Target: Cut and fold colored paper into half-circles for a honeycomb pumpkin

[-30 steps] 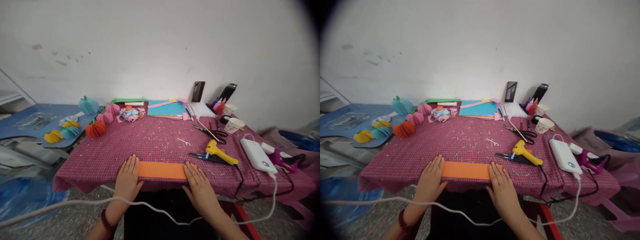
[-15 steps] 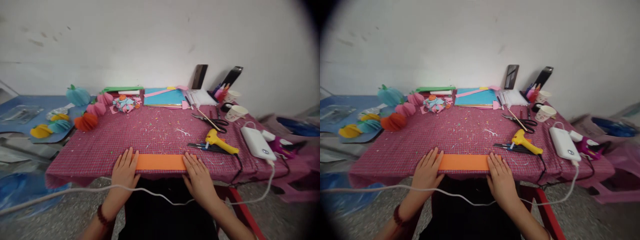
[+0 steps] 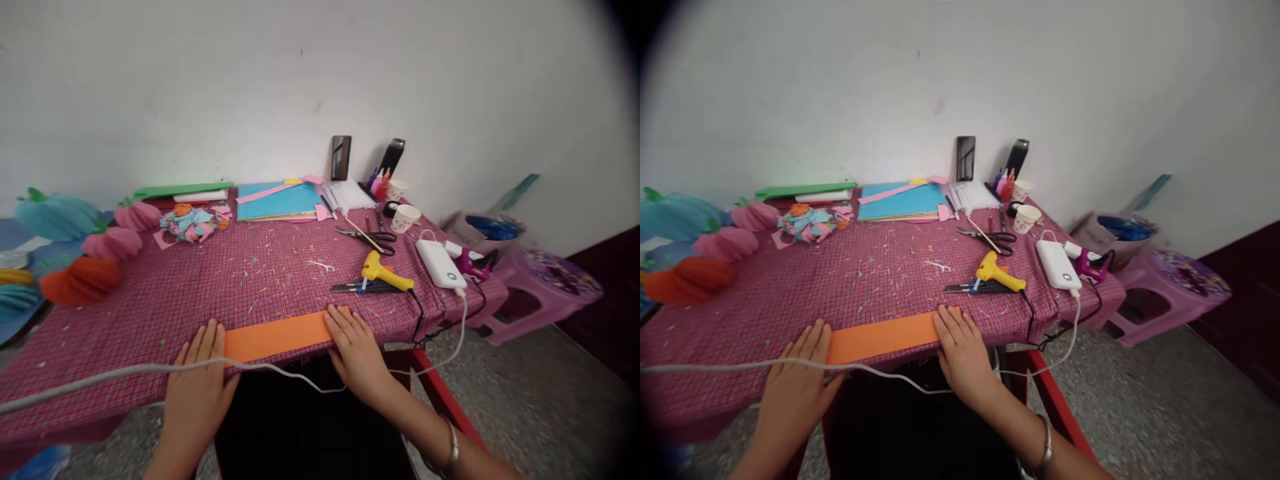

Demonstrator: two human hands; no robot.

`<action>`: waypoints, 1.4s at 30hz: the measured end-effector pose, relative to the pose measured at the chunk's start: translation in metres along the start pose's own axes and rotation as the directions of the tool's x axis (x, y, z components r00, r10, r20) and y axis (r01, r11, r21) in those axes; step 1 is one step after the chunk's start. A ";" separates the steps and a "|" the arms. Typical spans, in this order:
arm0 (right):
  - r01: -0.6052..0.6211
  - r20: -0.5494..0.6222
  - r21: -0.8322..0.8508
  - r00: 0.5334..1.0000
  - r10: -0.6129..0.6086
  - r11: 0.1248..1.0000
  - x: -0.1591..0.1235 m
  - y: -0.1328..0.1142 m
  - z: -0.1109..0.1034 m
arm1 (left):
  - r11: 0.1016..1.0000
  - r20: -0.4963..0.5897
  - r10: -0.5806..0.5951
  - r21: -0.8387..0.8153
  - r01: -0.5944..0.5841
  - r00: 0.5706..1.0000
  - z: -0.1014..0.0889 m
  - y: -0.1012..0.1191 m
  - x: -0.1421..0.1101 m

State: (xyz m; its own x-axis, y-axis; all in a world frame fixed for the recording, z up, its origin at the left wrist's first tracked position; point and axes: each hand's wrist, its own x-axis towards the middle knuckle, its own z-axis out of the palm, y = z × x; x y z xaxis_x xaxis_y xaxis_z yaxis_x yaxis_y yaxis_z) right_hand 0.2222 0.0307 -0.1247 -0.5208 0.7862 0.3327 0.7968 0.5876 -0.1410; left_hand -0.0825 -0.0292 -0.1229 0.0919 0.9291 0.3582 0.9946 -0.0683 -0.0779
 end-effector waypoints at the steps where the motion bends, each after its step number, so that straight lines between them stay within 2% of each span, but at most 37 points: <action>1: 0.002 -0.003 0.000 1.000 -0.002 1.000 0.000 0.000 0.000 | 1.000 0.006 -0.003 0.003 0.003 1.000 0.000 0.000 0.000; 12: 0.002 -0.019 0.002 1.000 -0.002 1.000 0.001 -0.001 -0.001 | 1.000 -0.018 0.009 0.023 -0.009 1.000 0.002 0.000 0.000; 29: -0.008 -0.009 0.007 1.000 0.008 1.000 -0.002 -0.003 0.004 | 0.998 -0.016 -0.025 -0.063 0.024 1.000 0.003 0.000 -0.004; 32: 0.004 0.008 0.030 1.000 -0.004 1.000 -0.001 -0.002 -0.010 | 0.997 -0.033 -0.031 -0.066 0.029 0.999 -0.003 -0.001 0.002; 34: 0.067 0.035 0.106 0.997 -0.072 0.992 0.016 0.006 -0.034 | 0.993 -0.068 0.061 -0.093 -0.067 0.996 -0.016 0.004 0.019; 35: 0.095 0.014 0.171 0.995 -0.099 0.981 0.031 0.012 -0.050 | 0.976 -0.062 0.165 -0.132 -0.172 0.984 -0.023 0.009 0.031; 37: 0.081 -0.077 0.226 0.995 -0.066 0.971 0.079 0.032 -0.080 | 0.903 -0.067 0.361 -0.224 -0.367 0.930 -0.037 0.023 0.062; 38: 0.047 -0.081 0.212 0.996 -0.030 0.976 0.109 0.045 -0.090 | 0.865 -0.037 0.429 -0.273 -0.422 0.903 -0.039 0.031 0.077; 40: -0.027 -0.069 0.158 0.997 0.038 0.987 0.176 0.076 -0.097 | 0.791 0.031 0.530 -0.376 -0.482 0.847 -0.032 0.047 0.104; 42: -0.107 -0.051 0.114 0.992 0.114 0.988 0.241 0.107 -0.087 | 0.707 0.125 0.655 -0.449 -0.547 0.745 -0.011 0.058 0.121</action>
State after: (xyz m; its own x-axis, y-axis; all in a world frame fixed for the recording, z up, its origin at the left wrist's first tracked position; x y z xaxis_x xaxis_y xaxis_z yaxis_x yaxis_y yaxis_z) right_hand 0.2086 0.2668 0.0216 -0.4106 0.8369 0.3620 0.8077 0.5180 -0.2815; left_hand -0.0136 0.0751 -0.0744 0.7141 0.6929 0.0998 0.6746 -0.7192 0.1665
